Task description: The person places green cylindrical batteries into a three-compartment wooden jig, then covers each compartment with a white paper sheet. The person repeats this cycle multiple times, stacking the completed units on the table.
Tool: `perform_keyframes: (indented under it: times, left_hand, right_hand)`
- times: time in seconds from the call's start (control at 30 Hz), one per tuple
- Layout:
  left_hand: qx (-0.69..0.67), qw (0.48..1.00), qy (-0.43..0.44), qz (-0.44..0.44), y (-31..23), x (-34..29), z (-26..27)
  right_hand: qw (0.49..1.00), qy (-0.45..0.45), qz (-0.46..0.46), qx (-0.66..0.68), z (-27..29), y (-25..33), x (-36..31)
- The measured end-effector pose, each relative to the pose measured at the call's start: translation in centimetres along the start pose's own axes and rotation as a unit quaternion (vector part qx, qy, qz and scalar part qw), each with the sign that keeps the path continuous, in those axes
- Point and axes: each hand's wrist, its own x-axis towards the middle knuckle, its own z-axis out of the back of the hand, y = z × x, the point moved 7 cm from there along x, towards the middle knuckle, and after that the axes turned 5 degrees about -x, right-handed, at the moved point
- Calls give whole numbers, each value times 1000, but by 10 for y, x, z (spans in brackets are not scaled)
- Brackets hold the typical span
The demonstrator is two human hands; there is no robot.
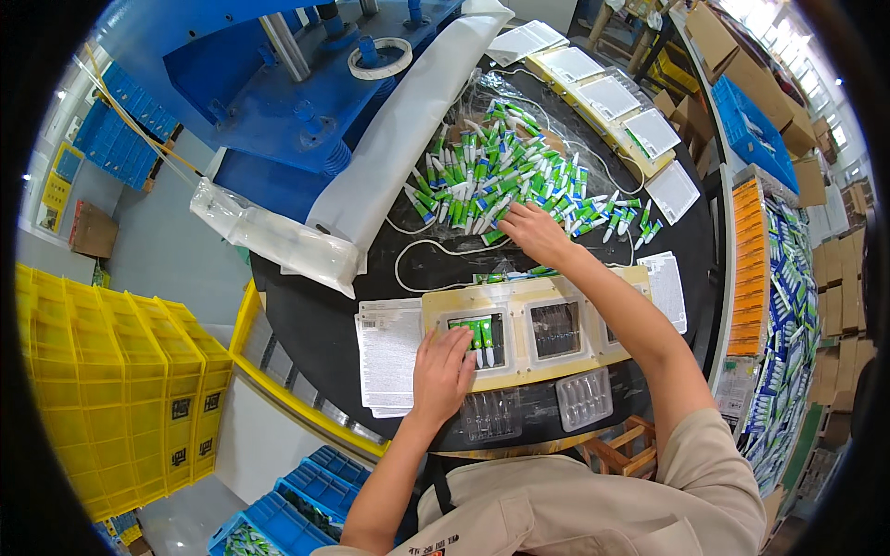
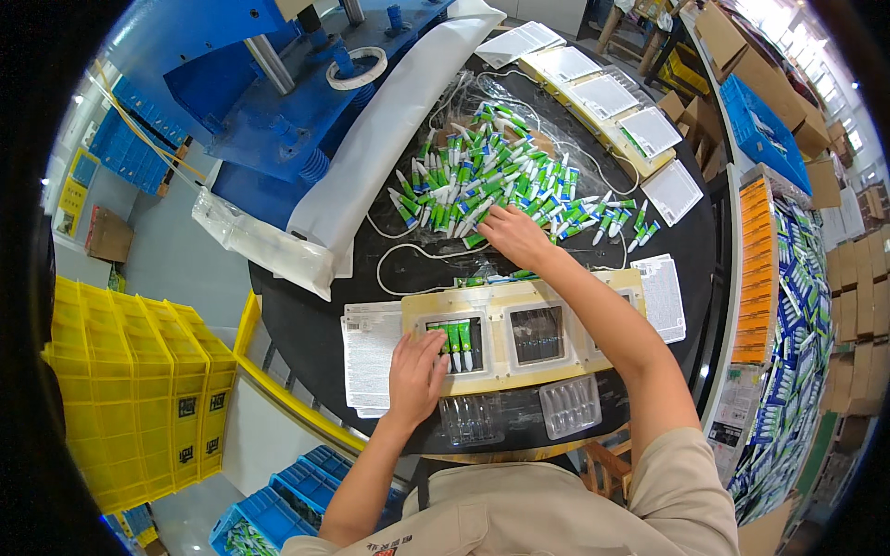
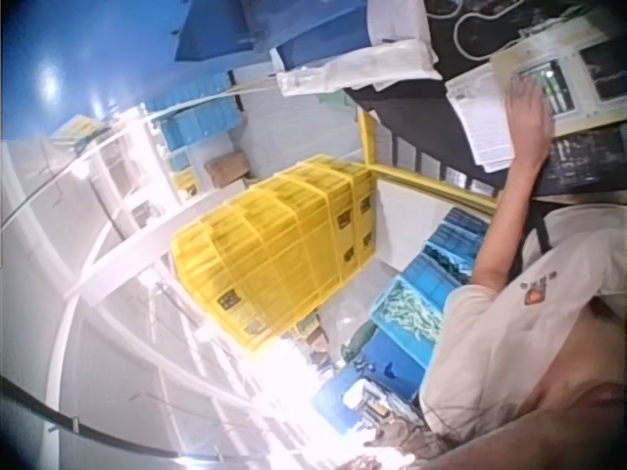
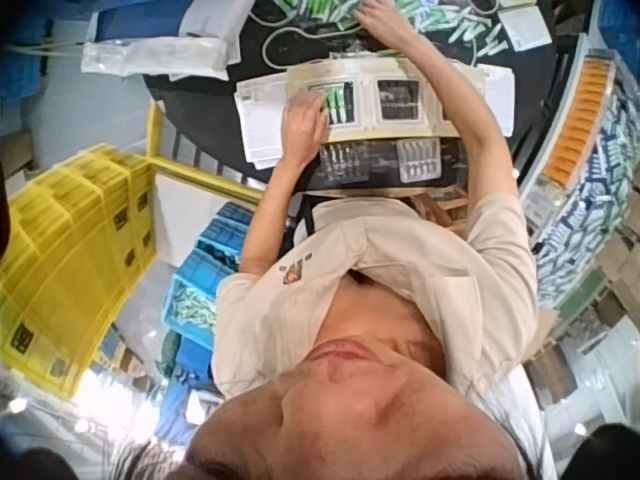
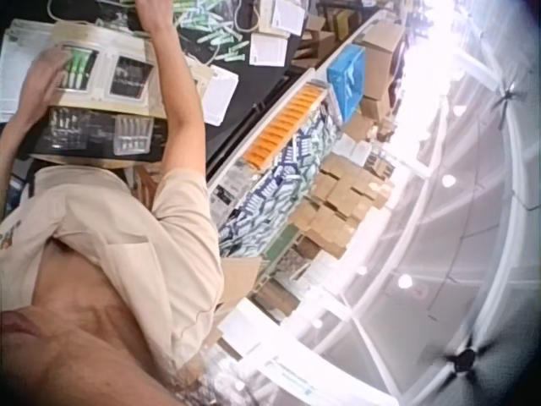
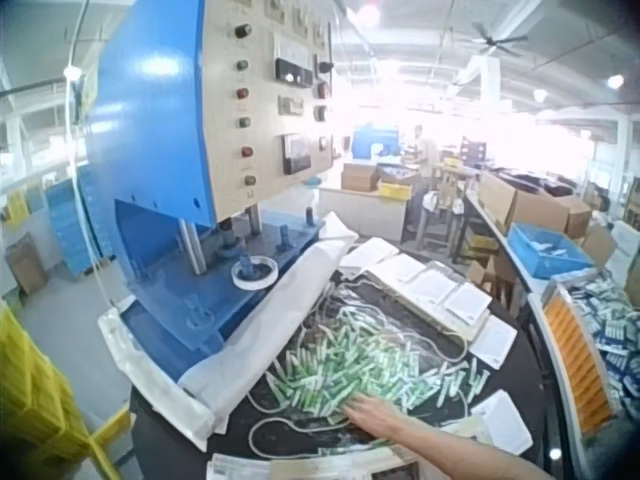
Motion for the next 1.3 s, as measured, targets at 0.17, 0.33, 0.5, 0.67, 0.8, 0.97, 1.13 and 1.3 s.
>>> perform_keyframes:
  times: [0.17, 0.33, 0.5, 0.67, 0.8, 0.97, 1.13, 1.3]
  left_hand:
    - [21, 999, 19, -25, -12, -19, -11]
    - [89, 995, 50, -11, -9, -28, -22]
    - [140, 988, 62, -6, -4, -29, -30]
    - [133, 988, 76, -3, -5, -29, -32]
    - [174, 980, 100, -10, -10, -27, -31]
    - [169, 975, 141, -16, -17, -22, -38]
    - [198, 963, 176, -53, -18, -15, -49]
    - [225, 956, 184, -49, -18, -13, -48]
  right_hand:
    - [971, -171, -140, 92, 77, 25, -44]
    - [958, -190, -160, 141, 112, 129, -115]
    - [967, -164, -156, 116, 81, 162, -121]
    - [957, -158, -232, 77, 60, 173, -114]
    - [947, -119, -280, 100, 61, 175, -108]
    - [934, -143, -301, 131, 82, 143, -114]
    - [938, -119, -226, 235, 82, 131, -117]
    - [903, -180, -334, 200, 83, 63, -132]
